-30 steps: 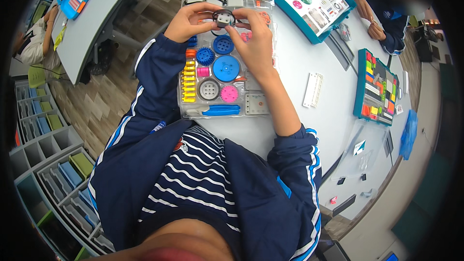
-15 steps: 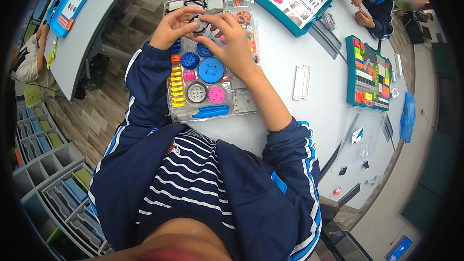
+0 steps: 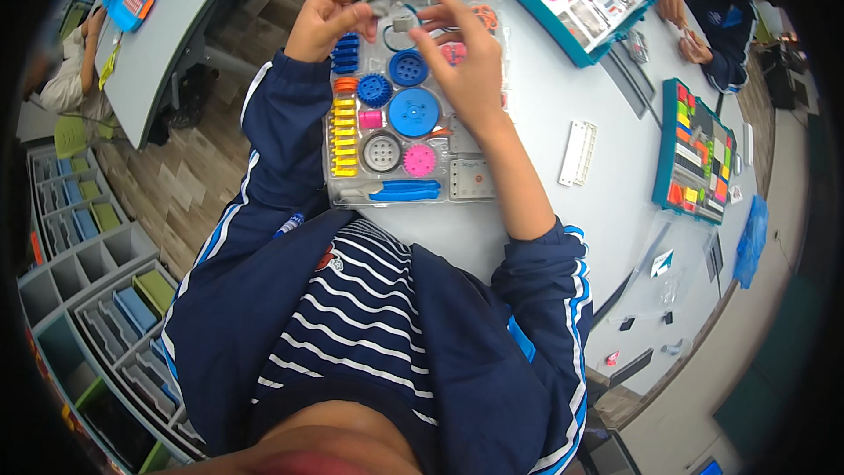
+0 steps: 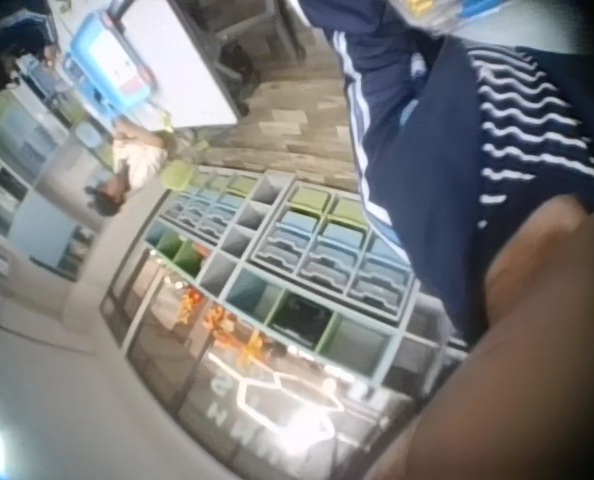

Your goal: The person organizes and assembles components from an electronics kit at a table. They pick up wires, connectors, and small parts, place them into a clear plastic tray, and connect wires to a small circuit board. The person also handles a white plastic piece and interacts with a peer across the table.

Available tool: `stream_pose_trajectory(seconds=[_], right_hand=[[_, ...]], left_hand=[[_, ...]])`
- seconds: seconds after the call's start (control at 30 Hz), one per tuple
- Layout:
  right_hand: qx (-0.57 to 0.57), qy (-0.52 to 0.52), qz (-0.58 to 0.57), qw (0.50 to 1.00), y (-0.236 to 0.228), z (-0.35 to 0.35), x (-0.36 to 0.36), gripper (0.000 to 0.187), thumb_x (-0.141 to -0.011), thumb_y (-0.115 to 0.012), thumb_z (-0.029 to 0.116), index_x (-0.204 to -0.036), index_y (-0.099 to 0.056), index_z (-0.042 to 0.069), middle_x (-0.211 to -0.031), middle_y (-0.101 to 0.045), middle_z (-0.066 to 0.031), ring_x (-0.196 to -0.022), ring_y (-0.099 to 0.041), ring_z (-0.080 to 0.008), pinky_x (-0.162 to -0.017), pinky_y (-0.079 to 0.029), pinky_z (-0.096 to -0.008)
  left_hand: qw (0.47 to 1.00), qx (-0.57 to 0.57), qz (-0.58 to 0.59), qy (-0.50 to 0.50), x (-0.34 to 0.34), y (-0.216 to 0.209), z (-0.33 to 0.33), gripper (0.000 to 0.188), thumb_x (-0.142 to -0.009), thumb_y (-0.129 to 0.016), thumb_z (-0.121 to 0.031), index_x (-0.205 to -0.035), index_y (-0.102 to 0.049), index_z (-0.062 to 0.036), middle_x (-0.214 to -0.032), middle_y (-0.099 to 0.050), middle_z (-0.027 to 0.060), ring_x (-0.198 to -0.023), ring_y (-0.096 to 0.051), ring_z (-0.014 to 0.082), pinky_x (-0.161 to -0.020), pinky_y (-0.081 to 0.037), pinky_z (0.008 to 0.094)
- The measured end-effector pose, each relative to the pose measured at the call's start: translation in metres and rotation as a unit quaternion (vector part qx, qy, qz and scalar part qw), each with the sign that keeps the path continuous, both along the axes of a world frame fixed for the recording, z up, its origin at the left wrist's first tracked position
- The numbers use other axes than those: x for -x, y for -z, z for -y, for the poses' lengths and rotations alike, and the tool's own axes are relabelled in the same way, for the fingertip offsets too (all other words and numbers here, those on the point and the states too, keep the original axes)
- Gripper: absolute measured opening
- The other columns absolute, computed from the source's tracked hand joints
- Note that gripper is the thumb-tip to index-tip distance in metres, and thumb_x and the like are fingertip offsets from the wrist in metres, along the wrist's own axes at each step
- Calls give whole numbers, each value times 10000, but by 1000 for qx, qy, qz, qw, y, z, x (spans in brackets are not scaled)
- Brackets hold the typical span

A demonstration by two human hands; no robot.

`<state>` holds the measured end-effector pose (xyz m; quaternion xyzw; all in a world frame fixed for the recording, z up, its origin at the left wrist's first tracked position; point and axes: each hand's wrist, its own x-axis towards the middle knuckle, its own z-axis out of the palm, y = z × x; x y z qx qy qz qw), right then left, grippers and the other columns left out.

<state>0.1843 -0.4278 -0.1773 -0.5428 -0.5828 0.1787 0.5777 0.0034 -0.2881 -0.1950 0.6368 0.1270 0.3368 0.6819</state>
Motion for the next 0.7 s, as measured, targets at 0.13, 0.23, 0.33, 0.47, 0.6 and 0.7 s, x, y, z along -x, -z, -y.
stream_pose_trajectory(seconds=[0.13, 0.23, 0.33, 0.47, 0.6, 0.7], right_hand=[[16, 30, 151, 988, 4, -6, -7, 309, -844, -734, 115, -1141, -670, 57, -1052, -684, -107, -983, -657, -244, -804, -537, -327], [6, 13, 257, 966, 8, -5, -8, 314, -852, -720, 127, -1160, -679, 86, -1222, -639, -91, -1117, -592, -277, -927, -486, -366], [31, -19, 313, 949, 12, -3, -5, 372, -877, -696, 215, -1234, -647, 122, -1365, -563, -78, -1280, -491, -299, -1070, -375, -434], [63, -33, 372, 926, 14, -1, 0, 432, -927, -627, 331, -1320, -583, 155, -1430, -518, -51, -1382, -401, -260, -1147, -266, -482], [64, -25, 372, 926, 16, 1, 1, 425, -922, -633, 292, -1313, -575, 136, -1355, -556, -60, -1345, -434, -257, -1145, -263, -478], [66, -23, 357, 932, 17, 0, -2, 403, -904, -649, 252, -1281, -589, 121, -1280, -582, -62, -1297, -470, -258, -1130, -285, -481]], left_hand=[[991, 61, 45, -106, 11, 5, -8, 324, -951, -669, -220, -1166, -636, 20, -867, -664, 66, -710, -622, 113, -680, -521, 241], [988, 8, -35, -151, 18, 4, -10, 304, -964, -655, -243, -1119, -658, 18, -822, -647, 35, -684, -583, 79, -664, -492, 226], [982, -34, -74, -168, 19, 4, -5, 303, -975, -639, -265, -1073, -678, 19, -797, -641, 12, -686, -561, 58, -654, -471, 221], [967, -123, -116, -191, 10, 9, 3, 334, -977, -631, -303, -1009, -700, 22, -773, -634, 1, -692, -548, 53, -634, -457, 221], [951, -157, -189, -189, 3, 15, 0, 418, -926, -662, -421, -917, -738, -10, -625, -591, 42, -594, -496, 78, -554, -397, 269], [928, -204, -230, -211, 1, 18, 1, 470, -889, -676, -480, -823, -728, -18, -547, -519, 56, -523, -445, 110, -514, -351, 305]])
